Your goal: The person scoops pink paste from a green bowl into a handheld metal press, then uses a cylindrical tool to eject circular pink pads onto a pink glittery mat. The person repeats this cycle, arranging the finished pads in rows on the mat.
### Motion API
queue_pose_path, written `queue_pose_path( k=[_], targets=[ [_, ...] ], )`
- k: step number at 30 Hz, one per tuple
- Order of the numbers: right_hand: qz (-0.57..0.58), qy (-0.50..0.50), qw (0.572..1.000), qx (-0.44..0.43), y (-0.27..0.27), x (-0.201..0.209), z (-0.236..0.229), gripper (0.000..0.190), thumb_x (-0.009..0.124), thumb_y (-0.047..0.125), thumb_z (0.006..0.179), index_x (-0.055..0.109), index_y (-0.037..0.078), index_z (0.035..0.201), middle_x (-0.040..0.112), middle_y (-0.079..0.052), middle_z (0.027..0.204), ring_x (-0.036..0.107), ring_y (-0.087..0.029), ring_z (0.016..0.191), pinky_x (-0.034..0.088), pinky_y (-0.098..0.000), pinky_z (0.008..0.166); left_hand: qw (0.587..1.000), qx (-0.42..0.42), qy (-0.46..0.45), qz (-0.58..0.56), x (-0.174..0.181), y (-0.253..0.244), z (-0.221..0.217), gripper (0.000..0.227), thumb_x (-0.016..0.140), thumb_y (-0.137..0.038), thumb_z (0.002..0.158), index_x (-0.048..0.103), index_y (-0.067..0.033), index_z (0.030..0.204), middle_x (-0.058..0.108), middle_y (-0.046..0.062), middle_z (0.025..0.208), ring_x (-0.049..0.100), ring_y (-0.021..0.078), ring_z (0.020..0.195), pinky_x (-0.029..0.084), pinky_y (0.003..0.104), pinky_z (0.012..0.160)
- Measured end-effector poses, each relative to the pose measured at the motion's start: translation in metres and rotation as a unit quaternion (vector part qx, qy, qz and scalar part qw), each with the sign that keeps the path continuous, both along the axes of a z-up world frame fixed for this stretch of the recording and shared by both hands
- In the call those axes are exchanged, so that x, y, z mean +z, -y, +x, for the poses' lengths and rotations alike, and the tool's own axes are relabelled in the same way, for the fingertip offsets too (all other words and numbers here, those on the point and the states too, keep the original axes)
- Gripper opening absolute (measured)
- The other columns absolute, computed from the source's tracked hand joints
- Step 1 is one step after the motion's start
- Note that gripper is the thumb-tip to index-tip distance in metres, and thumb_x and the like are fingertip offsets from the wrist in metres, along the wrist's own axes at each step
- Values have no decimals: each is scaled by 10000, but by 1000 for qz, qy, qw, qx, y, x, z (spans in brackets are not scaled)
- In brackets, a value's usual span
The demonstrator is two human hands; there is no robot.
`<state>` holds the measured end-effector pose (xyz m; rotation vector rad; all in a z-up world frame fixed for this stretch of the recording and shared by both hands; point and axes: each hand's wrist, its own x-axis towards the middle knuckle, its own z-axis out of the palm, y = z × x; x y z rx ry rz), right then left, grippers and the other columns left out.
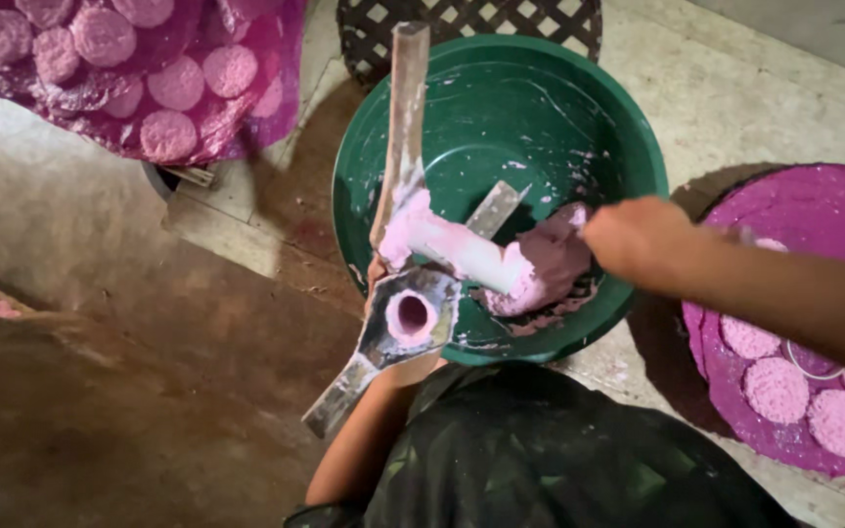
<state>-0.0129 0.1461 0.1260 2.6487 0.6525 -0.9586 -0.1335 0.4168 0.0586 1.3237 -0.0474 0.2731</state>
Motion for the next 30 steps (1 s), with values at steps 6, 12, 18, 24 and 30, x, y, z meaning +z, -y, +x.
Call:
queue_pose_path(
  k=[6, 12, 18, 24, 30],
  targets=[
    [65, 24, 997, 33, 5, -29, -39, 186, 563, 174, 883, 728, 95, 849, 748, -143, 881, 749, -336, 851, 607, -454, 732, 993, -1, -53, -106, -2, 7, -4, 674, 753, -1, 862, 421, -19, 1449, 675, 130, 1187, 698, 211, 1040, 590, 341, 902],
    [108, 44, 992, 46, -10, -35, -64, 166, 547, 150, 907, 666, 48, 963, 747, -143, 837, 754, -333, 805, 613, -447, 693, 999, -5, 12, 33, 10, 2, -2, 694, 761, -19, 874, 397, -40, 1465, 672, 104, 1217, 687, 186, 1094, 578, 326, 953],
    [137, -17, 989, 52, -47, -26, -88, 166, 535, 136, 924, 669, 84, 1007, 740, -153, 931, 743, -341, 887, 596, -469, 769, 994, -23, -27, -99, 32, 6, 0, 466, 697, -46, 957, 512, -10, 1384, 688, 119, 1169, 682, 208, 1045, 564, 329, 925],
    [42, -153, 970, -185, 11, 66, -52, 352, 509, 430, 1038, 670, 291, 1318, 796, -75, 1022, 771, -240, 933, 605, -385, 901, 950, 131, 37, 282, 65, -23, 47, 556, 739, -175, 892, 535, -61, 1397, 684, 130, 1202, 691, 241, 1036, 568, 350, 885],
    [386, -131, 909, -89, 58, 122, -40, 424, 620, 384, 970, 739, 156, 1307, 784, -36, 1065, 728, -187, 943, 618, -364, 800, 868, 161, 61, 466, 92, -34, 57, 653, 780, -303, 827, 557, -112, 1410, 680, 141, 1234, 700, 273, 1027, 573, 370, 844]
  ],
)
